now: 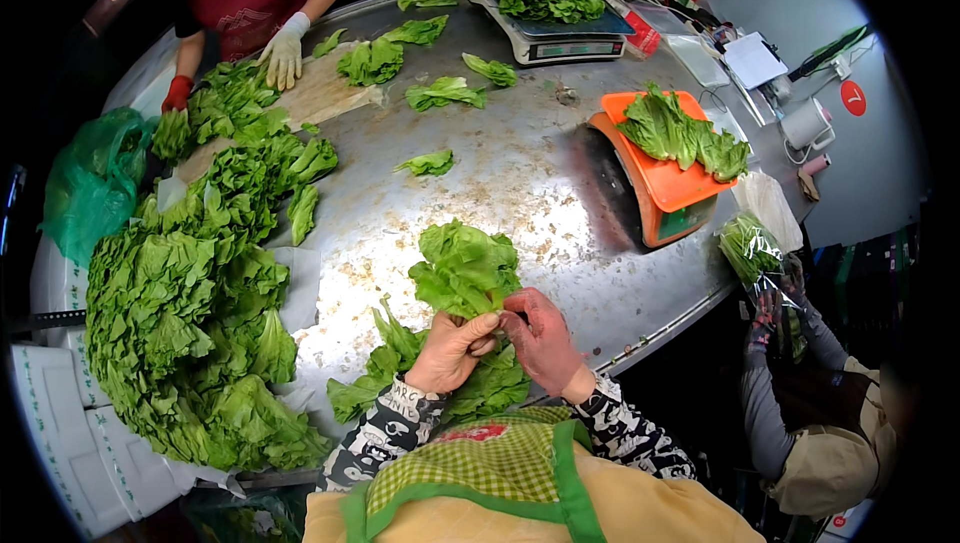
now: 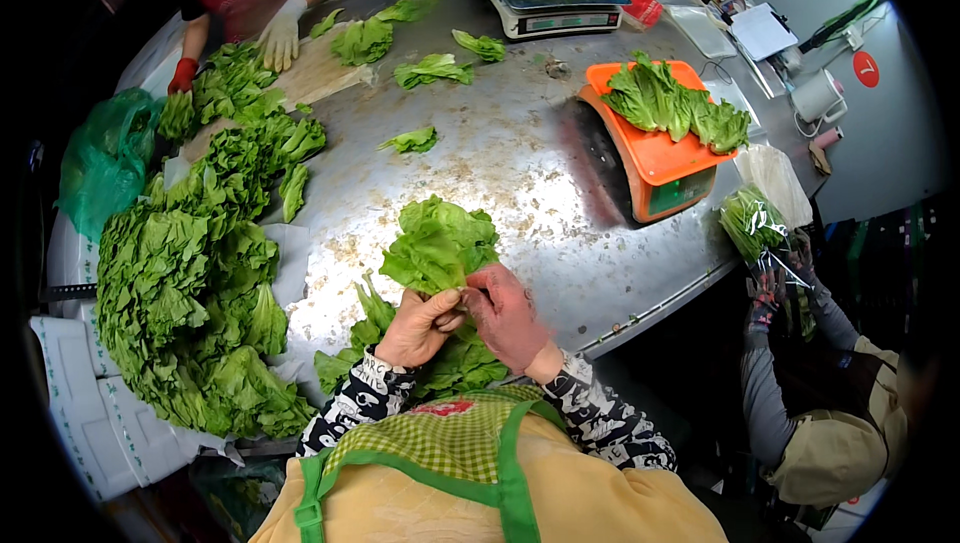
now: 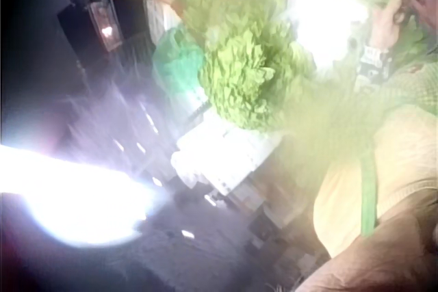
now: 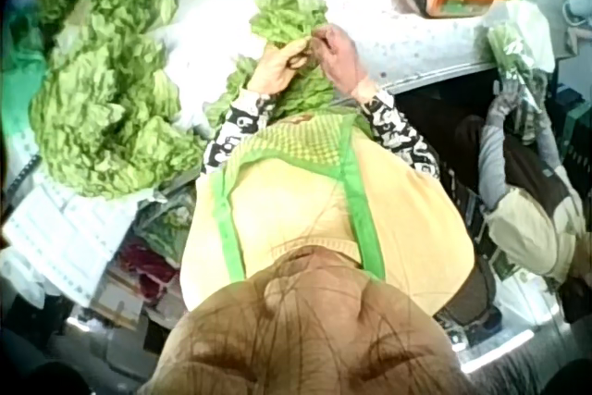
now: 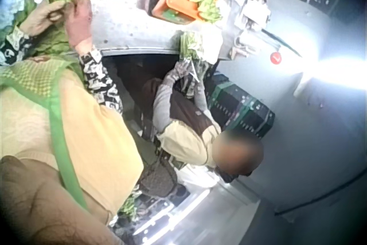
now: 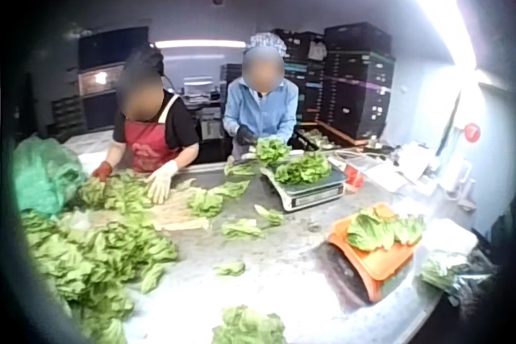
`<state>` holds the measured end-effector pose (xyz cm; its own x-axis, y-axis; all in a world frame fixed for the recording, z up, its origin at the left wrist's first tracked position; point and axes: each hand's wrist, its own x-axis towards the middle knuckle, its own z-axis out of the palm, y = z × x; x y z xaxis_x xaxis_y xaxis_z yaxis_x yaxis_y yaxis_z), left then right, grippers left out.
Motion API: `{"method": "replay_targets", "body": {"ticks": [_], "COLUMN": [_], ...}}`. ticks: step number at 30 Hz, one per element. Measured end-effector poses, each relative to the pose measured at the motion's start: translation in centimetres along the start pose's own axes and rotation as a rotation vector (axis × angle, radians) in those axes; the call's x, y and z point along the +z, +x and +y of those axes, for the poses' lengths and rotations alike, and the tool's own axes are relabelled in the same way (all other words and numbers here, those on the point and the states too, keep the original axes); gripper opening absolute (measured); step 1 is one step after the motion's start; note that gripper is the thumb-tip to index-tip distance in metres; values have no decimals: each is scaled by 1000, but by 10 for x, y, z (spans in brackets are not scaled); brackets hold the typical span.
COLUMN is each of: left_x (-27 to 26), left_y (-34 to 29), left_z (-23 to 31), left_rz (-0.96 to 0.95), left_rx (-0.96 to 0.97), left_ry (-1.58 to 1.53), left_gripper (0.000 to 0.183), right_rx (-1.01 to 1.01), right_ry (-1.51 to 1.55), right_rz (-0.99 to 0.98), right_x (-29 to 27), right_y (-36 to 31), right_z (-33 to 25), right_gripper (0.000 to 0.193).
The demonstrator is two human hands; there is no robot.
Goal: The person sorts and prepares lettuce leaves on a large metal table. They pick up bunches of lettuce, separate the leaves, and place them onto a digital scale or into piles. Other workers are also present, performing similar tasks.
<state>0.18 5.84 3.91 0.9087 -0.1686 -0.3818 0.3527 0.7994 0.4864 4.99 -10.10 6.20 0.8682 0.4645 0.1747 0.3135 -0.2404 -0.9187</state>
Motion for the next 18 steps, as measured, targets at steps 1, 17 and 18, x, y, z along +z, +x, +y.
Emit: {"method": "replay_targets", "body": {"ticks": [1,17,18], "left_x": [-1,-29,-28], "left_y": [-1,-20,-19], "left_z": [-2,16,12], "left_rz": [58,142,113], "left_rx": [52,305,303], "left_ry": [-17,-230,-244], "left_gripper": [30,32,33], "right_rx": [107,71,112], "right_ry": [241,-528,-605], "right_rz": [37,-102,-185], "right_x": [11,16,24], "right_y": [-7,113,121], "right_z": [11,77,69], "right_gripper": [17,60,64]}}
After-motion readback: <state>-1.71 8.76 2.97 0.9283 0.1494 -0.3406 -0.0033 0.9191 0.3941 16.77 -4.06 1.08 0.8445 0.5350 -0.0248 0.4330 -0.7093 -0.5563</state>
